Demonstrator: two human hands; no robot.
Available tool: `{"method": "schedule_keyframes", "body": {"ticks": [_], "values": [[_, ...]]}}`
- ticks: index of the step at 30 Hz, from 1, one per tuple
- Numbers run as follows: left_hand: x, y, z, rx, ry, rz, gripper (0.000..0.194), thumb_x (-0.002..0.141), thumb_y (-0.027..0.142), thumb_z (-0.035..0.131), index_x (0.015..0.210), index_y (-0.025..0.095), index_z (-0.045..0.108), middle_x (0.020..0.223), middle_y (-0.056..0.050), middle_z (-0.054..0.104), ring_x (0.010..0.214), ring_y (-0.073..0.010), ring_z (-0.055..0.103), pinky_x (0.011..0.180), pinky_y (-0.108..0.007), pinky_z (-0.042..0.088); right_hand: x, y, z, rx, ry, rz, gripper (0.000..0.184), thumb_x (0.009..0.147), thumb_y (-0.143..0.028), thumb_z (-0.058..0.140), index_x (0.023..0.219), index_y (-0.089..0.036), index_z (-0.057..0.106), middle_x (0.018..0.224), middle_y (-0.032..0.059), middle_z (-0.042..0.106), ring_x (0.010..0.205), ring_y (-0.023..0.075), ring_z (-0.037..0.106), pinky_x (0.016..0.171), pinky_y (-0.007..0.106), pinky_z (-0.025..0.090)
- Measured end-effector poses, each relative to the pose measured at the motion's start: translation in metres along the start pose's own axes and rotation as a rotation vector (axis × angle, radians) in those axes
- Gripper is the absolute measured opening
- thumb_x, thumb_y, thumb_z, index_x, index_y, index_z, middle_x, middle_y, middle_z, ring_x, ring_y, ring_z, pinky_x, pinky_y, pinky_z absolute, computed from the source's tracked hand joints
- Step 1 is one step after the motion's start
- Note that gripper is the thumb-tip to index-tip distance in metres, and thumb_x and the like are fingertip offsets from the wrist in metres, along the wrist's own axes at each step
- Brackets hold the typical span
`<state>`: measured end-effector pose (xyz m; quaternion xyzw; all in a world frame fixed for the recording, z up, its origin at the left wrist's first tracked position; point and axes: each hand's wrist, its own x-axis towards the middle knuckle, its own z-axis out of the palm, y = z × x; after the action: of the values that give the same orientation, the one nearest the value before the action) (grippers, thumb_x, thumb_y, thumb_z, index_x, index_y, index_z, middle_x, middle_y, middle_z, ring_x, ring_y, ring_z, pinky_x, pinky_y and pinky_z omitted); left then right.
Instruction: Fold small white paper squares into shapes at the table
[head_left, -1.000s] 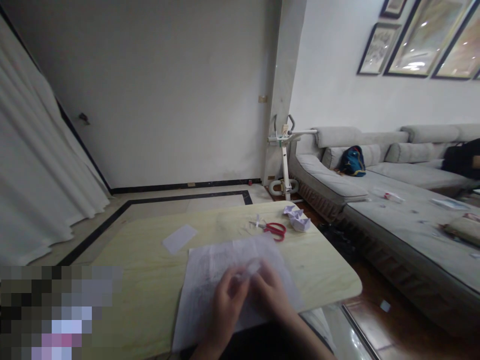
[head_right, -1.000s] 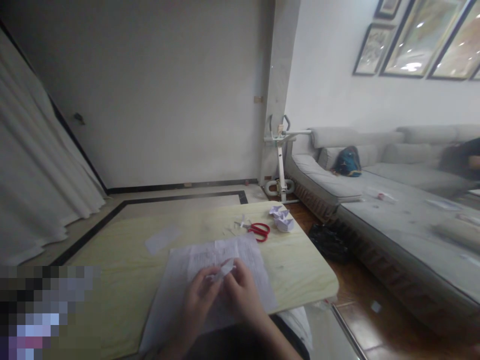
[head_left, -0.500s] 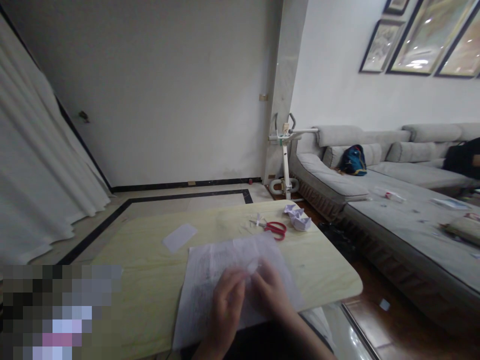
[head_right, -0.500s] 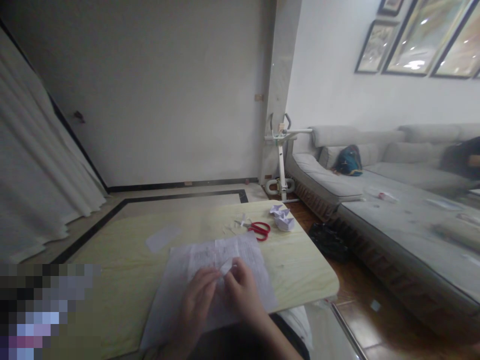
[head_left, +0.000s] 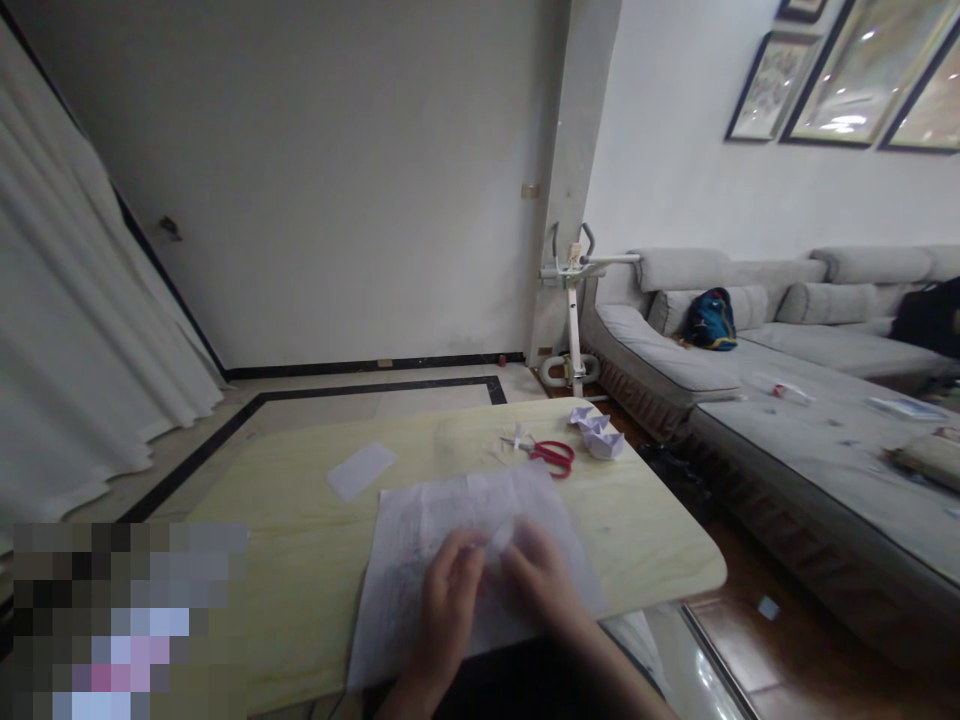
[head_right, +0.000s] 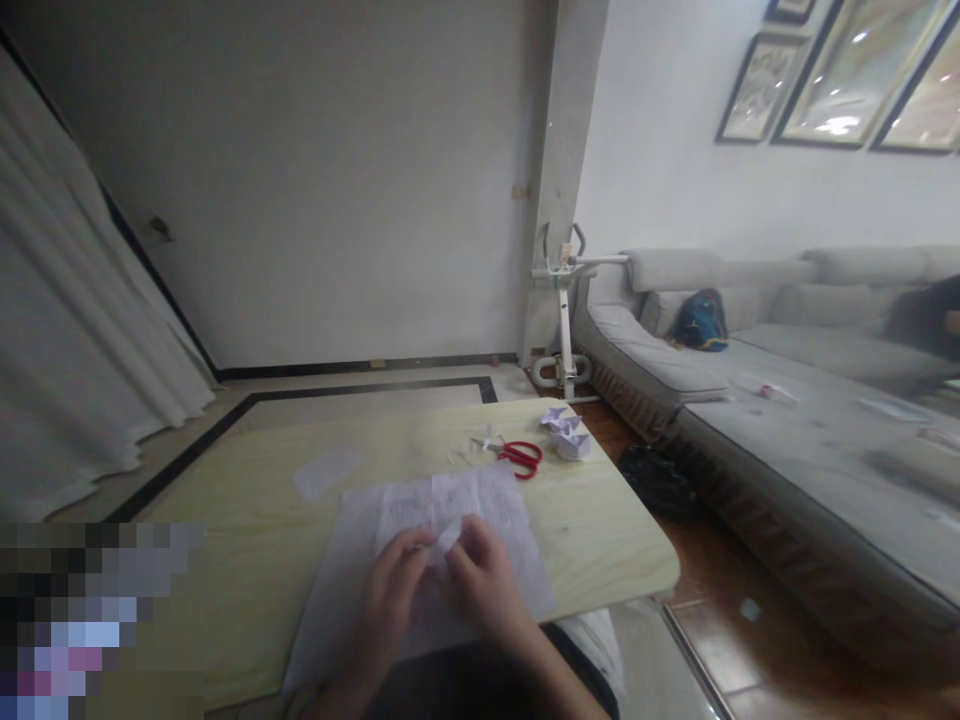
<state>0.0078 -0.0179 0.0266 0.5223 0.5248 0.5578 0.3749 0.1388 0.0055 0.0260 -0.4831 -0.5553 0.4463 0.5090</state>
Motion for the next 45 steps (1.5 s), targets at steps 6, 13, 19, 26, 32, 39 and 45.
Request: {"method": "schedule_keyframes", "body": {"ticks": [6, 13, 19, 26, 32, 39, 45], "values": [[0.001, -0.001, 0.000, -0.027, 0.035, -0.031, 0.026, 0.082, 0.042, 0.056, 0.087, 0.019, 0.069, 0.087, -0.006, 0.072, 0.085, -0.0253, 0.067, 0.073, -0.032, 0.055, 0.001, 0.000, -0.001, -0.002, -0.064, -0.027, 0.012, 0.073, -0.027, 0.055, 0.064, -0.022, 0.048, 0.061, -0.0030, 0.053, 0.060, 0.0149, 0.050, 0.059, 0.025, 0.046], [0.000, 0.002, 0.002, -0.028, 0.029, -0.069, 0.026, 0.080, 0.043, 0.057, 0.084, 0.020, 0.067, 0.083, -0.005, 0.071, 0.081, -0.0250, 0.067, 0.070, -0.032, 0.054, 0.000, -0.005, -0.001, 0.023, -0.092, -0.002, 0.011, 0.075, -0.031, 0.057, 0.071, -0.021, 0.059, 0.067, -0.0003, 0.061, 0.066, 0.0171, 0.055, 0.061, 0.026, 0.047], [0.003, 0.004, 0.002, -0.008, 0.040, -0.061, 0.027, 0.079, 0.044, 0.057, 0.084, 0.020, 0.069, 0.085, -0.006, 0.073, 0.088, -0.0270, 0.068, 0.077, -0.035, 0.054, 0.001, 0.001, -0.001, 0.016, -0.056, -0.007, 0.010, 0.072, -0.027, 0.057, 0.065, -0.021, 0.055, 0.061, -0.0016, 0.058, 0.060, 0.0160, 0.053, 0.056, 0.025, 0.047], [-0.002, -0.005, 0.002, 0.055, 0.022, 0.059, 0.027, 0.086, 0.041, 0.054, 0.095, 0.021, 0.070, 0.094, -0.007, 0.073, 0.093, -0.0259, 0.067, 0.084, -0.036, 0.053, 0.001, -0.003, -0.001, 0.004, -0.014, -0.003, 0.012, 0.071, -0.030, 0.055, 0.063, -0.023, 0.051, 0.060, -0.0015, 0.057, 0.063, 0.0173, 0.055, 0.058, 0.026, 0.047], [-0.006, -0.006, 0.003, 0.116, -0.038, 0.251, 0.026, 0.091, 0.027, 0.049, 0.108, 0.021, 0.068, 0.108, -0.009, 0.070, 0.106, -0.0248, 0.062, 0.094, -0.038, 0.049, 0.002, -0.005, -0.002, 0.034, 0.009, 0.006, 0.011, 0.072, -0.029, 0.054, 0.064, -0.024, 0.048, 0.061, -0.0019, 0.055, 0.063, 0.0180, 0.055, 0.056, 0.026, 0.045], [-0.005, -0.006, 0.001, 0.164, -0.089, 0.343, 0.031, 0.092, 0.020, 0.046, 0.114, 0.024, 0.068, 0.111, -0.008, 0.069, 0.108, -0.0241, 0.061, 0.096, -0.039, 0.047, 0.001, -0.006, -0.003, 0.117, -0.033, 0.004, 0.007, 0.078, -0.029, 0.054, 0.073, -0.025, 0.055, 0.066, -0.0011, 0.061, 0.071, 0.0203, 0.060, 0.063, 0.028, 0.049], [-0.006, -0.008, 0.001, 0.157, -0.127, 0.364, 0.032, 0.093, 0.021, 0.045, 0.118, 0.024, 0.066, 0.113, -0.008, 0.067, 0.110, -0.0227, 0.060, 0.097, -0.037, 0.046, 0.001, 0.000, -0.005, 0.198, -0.095, 0.028, 0.013, 0.084, -0.033, 0.052, 0.086, -0.026, 0.063, 0.085, 0.0008, 0.070, 0.081, 0.0220, 0.065, 0.075, 0.032, 0.052]]}}
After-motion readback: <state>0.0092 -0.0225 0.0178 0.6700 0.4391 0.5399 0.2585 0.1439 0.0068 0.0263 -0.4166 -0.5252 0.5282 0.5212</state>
